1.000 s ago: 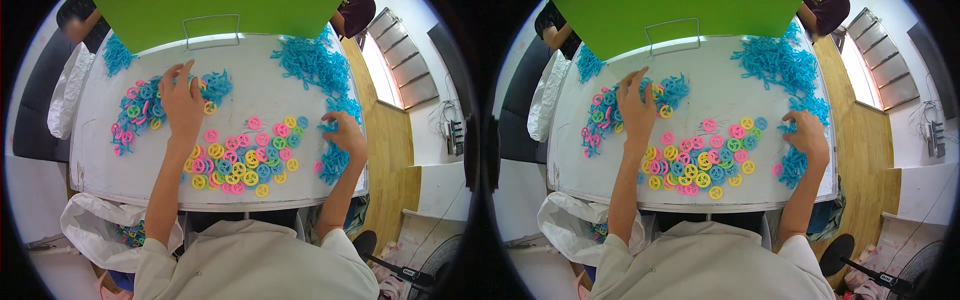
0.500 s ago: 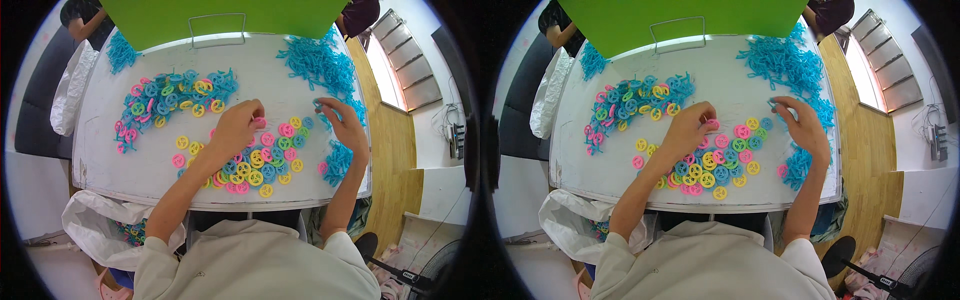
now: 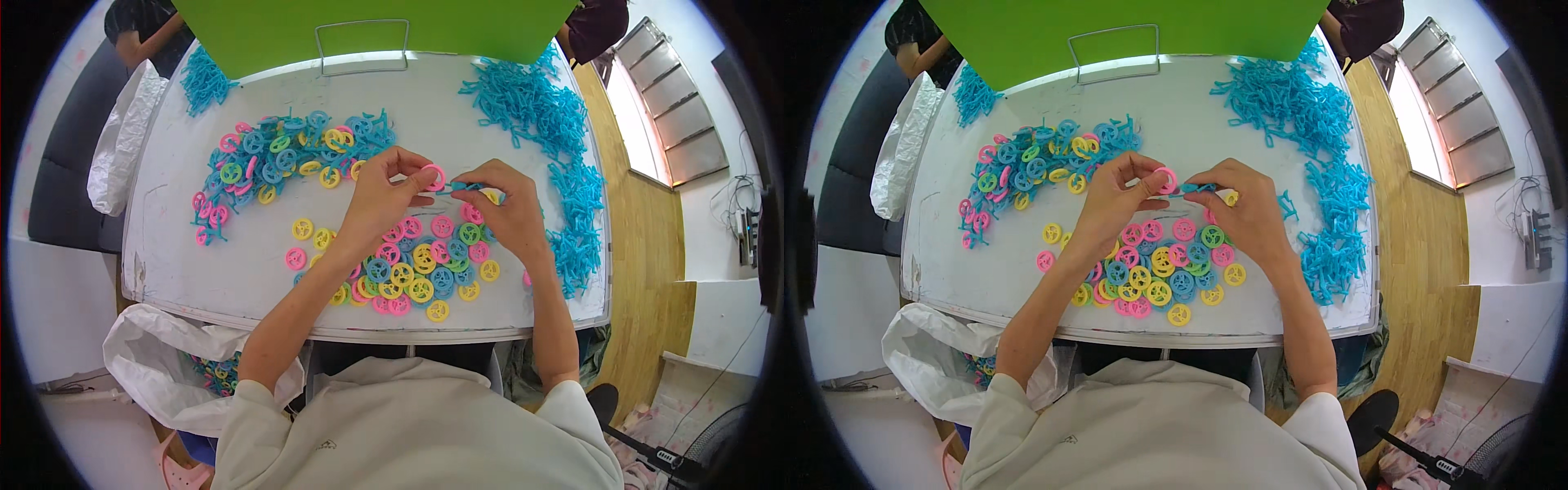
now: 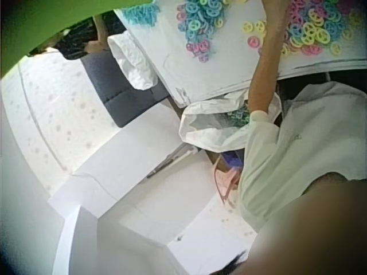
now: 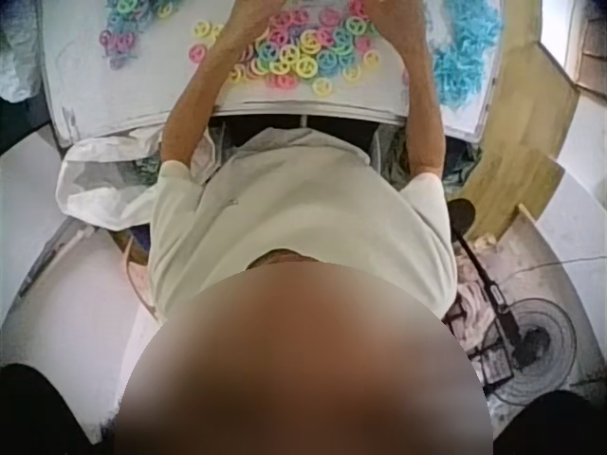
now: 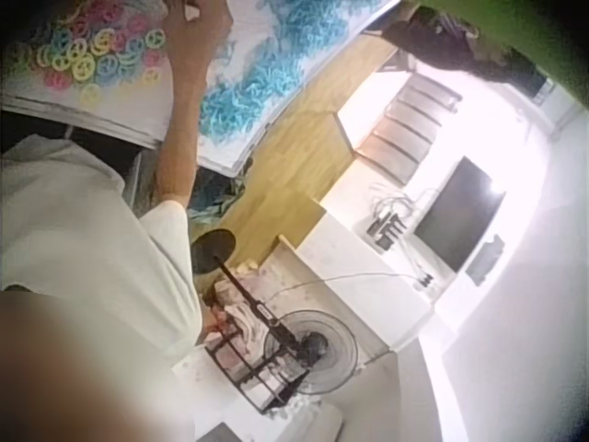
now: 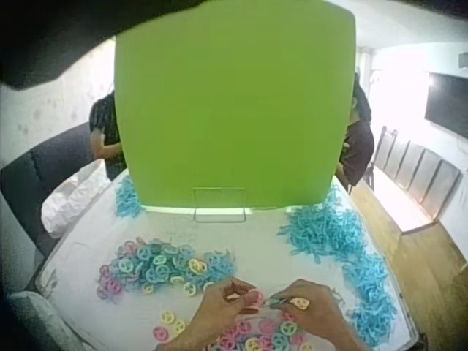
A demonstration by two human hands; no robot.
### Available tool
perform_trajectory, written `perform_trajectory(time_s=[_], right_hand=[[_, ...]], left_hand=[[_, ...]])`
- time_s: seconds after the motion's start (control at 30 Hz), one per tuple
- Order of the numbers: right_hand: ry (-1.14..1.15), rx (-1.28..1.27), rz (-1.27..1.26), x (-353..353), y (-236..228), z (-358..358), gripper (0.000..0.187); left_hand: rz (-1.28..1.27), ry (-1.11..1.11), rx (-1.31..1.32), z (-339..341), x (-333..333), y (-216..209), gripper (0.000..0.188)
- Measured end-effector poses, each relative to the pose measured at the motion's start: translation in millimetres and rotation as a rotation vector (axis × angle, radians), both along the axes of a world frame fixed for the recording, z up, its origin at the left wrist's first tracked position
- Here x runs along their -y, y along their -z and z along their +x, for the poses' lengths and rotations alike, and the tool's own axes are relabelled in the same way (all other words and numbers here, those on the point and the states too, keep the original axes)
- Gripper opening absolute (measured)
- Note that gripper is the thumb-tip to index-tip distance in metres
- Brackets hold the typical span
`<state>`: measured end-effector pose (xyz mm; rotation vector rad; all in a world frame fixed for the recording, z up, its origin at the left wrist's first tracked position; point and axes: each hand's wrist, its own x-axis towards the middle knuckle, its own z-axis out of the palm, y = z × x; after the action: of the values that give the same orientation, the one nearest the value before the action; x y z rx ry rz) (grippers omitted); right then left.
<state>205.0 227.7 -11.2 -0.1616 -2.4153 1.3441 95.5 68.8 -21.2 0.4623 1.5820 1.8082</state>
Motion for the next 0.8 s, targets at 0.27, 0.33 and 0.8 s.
perform_trajectory(time_s=[0.27, 0.33, 0.8], right_hand=[[-0.017, -0.085, 0.115, 5, 5, -2, 0.022], [-0.025, -0.075, 0.114, 6, 2, -1, 0.023], [-0.058, 0.037, 0.015, -4, -4, 1, 0.018]], left_hand=[[0.007, -0.048, -0.09, 3, -1, 6, 0.014], [0.001, -0.064, -0.099, 5, -1, 4, 0.014], [0.104, -0.031, -0.059, 15, -7, 17, 0.013]])
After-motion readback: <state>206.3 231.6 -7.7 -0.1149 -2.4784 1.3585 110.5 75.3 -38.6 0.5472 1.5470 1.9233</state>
